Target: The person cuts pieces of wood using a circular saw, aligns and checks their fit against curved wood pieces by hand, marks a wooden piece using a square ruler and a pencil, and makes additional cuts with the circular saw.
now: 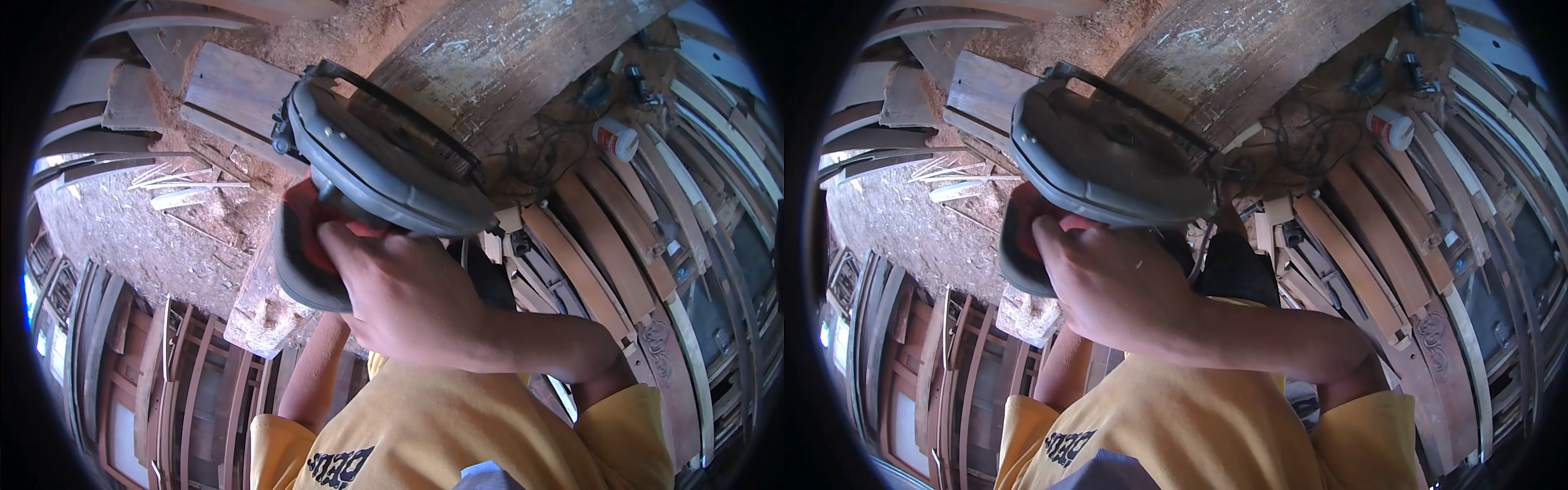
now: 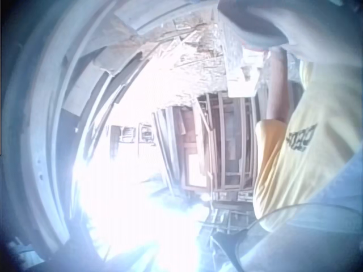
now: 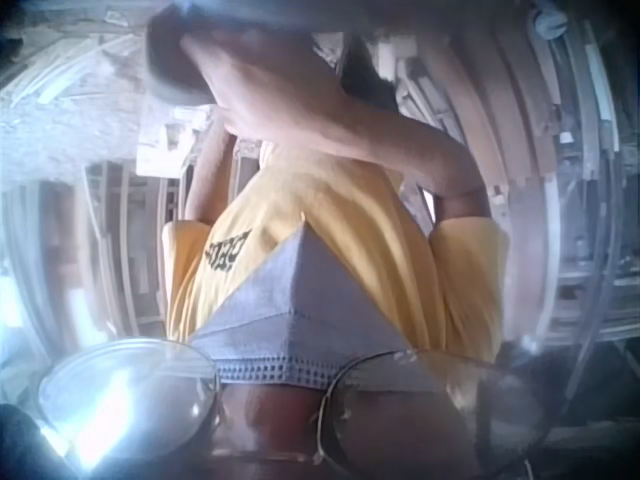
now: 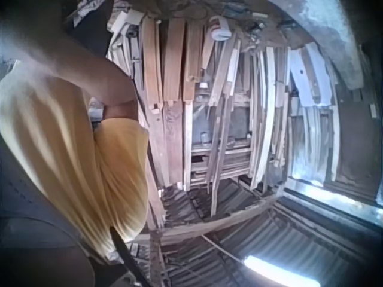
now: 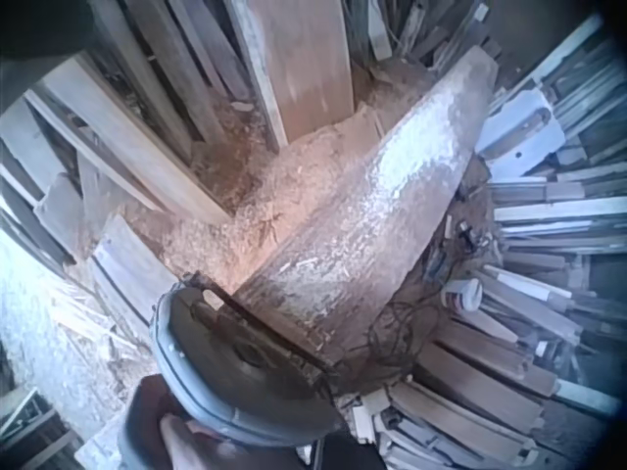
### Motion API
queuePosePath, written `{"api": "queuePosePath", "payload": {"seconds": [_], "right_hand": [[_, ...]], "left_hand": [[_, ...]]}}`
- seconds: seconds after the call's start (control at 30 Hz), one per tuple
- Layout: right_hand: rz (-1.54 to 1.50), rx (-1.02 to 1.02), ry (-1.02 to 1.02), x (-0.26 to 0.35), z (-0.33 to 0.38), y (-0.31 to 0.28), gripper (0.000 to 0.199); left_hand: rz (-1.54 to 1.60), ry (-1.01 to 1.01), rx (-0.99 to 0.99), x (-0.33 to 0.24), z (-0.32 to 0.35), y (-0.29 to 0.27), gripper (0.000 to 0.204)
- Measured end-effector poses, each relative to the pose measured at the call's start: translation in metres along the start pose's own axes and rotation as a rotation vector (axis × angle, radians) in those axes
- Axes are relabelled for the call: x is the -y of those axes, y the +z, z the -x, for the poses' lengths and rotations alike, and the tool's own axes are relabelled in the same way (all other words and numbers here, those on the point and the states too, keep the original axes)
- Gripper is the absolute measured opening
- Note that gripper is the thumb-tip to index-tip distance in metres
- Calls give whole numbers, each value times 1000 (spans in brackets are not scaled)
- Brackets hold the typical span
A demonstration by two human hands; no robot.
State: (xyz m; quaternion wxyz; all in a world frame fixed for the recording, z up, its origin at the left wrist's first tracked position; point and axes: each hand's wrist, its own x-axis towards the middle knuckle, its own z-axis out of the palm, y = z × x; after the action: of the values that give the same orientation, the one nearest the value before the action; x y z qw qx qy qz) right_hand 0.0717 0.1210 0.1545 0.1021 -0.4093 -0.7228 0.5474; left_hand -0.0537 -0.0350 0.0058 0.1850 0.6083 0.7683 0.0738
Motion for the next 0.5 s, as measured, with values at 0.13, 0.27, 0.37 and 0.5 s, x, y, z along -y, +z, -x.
{"api": "queuePosePath", "payload": {"seconds": [0.13, 0.27, 0.37, 0.5], "right_hand": [[-45, 10, -24, 3, -20, 4, 22], [-25, 32, -12, 9, -45, 13, 30], [86, -72, -60, 10, -51, 16, 31], [41, -168, -23, 13, -15, -1, 41]], "left_hand": [[-18, -1, -8, 2, 1, 5, 98], [-38, 9, -21, 1, 2, 11, 103], [-54, 27, -44, -4, 1, 25, 106], [-100, 13, -68, 7, 10, 38, 111]]}}
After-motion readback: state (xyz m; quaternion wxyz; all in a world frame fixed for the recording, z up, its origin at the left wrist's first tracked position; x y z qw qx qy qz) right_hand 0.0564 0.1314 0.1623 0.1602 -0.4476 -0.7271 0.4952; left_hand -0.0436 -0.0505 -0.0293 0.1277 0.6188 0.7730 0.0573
